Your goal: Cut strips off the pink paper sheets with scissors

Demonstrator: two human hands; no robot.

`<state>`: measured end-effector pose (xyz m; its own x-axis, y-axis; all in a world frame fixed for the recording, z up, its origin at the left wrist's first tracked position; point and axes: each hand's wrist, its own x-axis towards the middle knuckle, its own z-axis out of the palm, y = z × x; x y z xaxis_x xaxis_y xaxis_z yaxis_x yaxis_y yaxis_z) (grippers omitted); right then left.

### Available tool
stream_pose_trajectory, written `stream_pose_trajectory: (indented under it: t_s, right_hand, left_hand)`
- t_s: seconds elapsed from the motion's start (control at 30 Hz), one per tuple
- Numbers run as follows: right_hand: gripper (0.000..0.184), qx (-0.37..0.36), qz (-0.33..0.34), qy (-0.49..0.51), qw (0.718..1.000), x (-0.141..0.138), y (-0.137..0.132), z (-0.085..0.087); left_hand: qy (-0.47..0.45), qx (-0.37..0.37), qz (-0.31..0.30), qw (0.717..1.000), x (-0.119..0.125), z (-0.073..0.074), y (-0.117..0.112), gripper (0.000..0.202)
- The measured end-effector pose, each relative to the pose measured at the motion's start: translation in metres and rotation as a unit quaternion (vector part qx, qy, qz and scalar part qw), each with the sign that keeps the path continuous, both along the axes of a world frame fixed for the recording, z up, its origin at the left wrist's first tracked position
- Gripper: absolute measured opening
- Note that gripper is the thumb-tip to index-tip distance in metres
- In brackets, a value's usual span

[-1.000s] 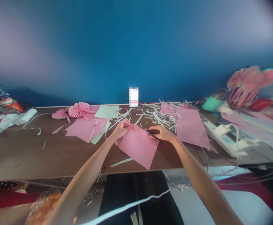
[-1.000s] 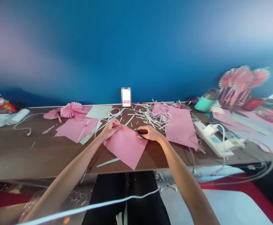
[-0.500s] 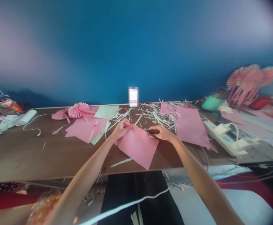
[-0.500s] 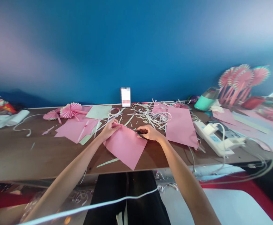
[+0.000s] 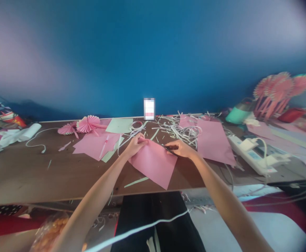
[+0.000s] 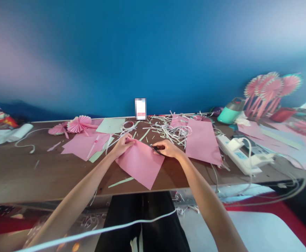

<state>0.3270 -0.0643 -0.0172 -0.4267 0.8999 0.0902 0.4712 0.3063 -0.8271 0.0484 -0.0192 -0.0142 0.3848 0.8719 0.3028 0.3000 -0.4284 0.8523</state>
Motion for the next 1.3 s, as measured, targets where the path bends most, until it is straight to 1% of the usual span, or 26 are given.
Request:
stream_pose_trajectory:
  t_s: [0.13, 0.3, 0.43, 0.67, 0.77, 0.93, 1.0, 1.13, 1.3]
  right_hand:
    - [0.045, -0.004, 0.018, 0.006, 1.0, -0.0004, -0.0003, -0.0001]
    - [0.044, -0.008, 0.028, 0.014, 0.999, -0.003, 0.0, -0.0024]
    - [0.044, -0.006, 0.028, 0.01, 1.0, -0.0057, -0.0001, -0.0036]
    - [0.044, 0.004, 0.017, 0.003, 1.0, -0.0062, 0.0011, -0.0071]
    - [0.043, 0.016, -0.007, 0.011, 1.0, -0.0061, 0.0025, -0.0081]
    - [0.043, 0.023, -0.093, 0.062, 0.994, -0.007, 0.0051, -0.0069]
    - [0.045, 0.021, -0.104, 0.079, 0.991, -0.0074, 0.006, -0.0064]
    - [0.046, 0.018, -0.096, 0.085, 0.992, -0.0062, 0.0065, -0.006]
    - [0.04, 0.014, -0.038, 0.042, 0.998, -0.0031, 0.0047, -0.0048]
  left_hand:
    - [0.007, -0.002, -0.002, 1.0, 0.001, 0.0001, -0.001, 0.024]
    - [0.013, -0.014, -0.023, 1.0, 0.0028, -0.0028, -0.0002, 0.027]
    - [0.007, -0.014, -0.028, 0.999, 0.0033, -0.0036, 0.0002, 0.026]
    - [0.006, -0.022, -0.031, 0.999, 0.0032, -0.0005, -0.0022, 0.024]
    - [0.001, -0.021, -0.029, 0.999, 0.0029, -0.0008, -0.0019, 0.024]
    - [-0.017, -0.042, -0.023, 0.999, 0.0029, -0.0031, 0.0001, 0.027]
    - [-0.029, -0.051, -0.016, 0.998, 0.0029, -0.0039, 0.0009, 0.028]
    - [-0.059, -0.063, -0.009, 0.996, 0.0019, -0.004, 0.0009, 0.03]
    - [-0.068, -0.113, -0.027, 0.991, 0.0001, -0.0037, -0.0011, 0.032]
